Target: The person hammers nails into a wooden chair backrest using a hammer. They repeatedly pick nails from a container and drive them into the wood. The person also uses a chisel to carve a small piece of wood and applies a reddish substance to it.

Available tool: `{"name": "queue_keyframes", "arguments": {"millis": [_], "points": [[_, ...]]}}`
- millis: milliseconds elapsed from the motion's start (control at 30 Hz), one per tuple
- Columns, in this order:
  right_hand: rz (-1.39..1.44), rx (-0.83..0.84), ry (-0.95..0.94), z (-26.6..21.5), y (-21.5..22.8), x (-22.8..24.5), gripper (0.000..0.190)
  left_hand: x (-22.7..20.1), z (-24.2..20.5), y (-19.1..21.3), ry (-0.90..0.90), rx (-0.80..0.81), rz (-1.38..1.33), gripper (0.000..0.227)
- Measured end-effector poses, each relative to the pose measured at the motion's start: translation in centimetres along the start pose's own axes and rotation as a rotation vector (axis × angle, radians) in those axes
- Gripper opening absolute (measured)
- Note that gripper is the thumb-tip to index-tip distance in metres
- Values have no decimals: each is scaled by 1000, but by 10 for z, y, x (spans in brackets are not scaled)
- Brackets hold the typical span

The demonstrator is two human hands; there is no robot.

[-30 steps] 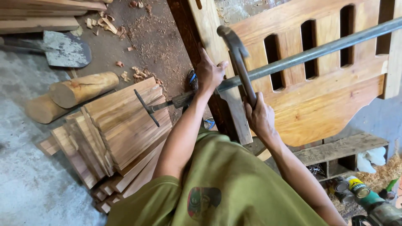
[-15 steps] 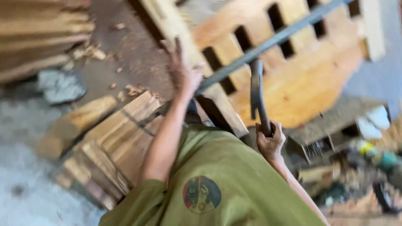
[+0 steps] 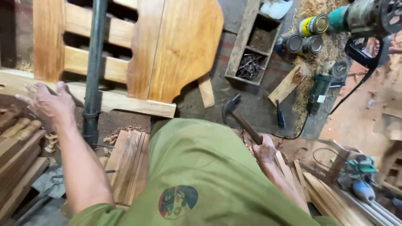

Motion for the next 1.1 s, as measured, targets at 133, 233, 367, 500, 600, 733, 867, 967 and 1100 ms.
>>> {"name": "queue_keyframes", "arguments": {"millis": [133, 233, 367, 500, 600, 733, 867, 967, 1100], "points": [[-21, -81, 175, 40, -8, -12, 57, 4, 9, -22, -11, -17, 144, 54], [383, -74, 441, 101, 40, 27, 55, -14, 4, -19, 240, 116, 23, 39], [552, -334, 662, 227, 108, 99, 19, -27, 2, -18, 247, 75, 61, 46], [387, -106, 798, 347, 105, 135, 27, -22, 8, -23, 244, 146, 105, 40], [208, 74, 882, 393, 93, 160, 13, -16, 10, -27, 166, 103, 138, 48], [80, 185, 876, 419, 75, 175, 26, -42, 5, -13, 278, 178, 126, 48], [-54, 251, 898, 436, 44, 159, 18, -37, 3, -15, 329, 141, 55, 39], [-154, 271, 921, 433, 45, 158, 15, -55, 2, 1, 341, 175, 48, 45], [-283, 160, 954, 423, 57, 159, 13, -95, -7, 19, 290, -73, 144, 34]]}}
Point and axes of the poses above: each hand's wrist, its own z-axis towards the middle knuckle, its own y-axis out of the back of the hand, x = y × z, the point moved 2 cm from there along z, towards the middle knuckle, and after that the axes turned 5 degrees about y, right-handed, at the moved point
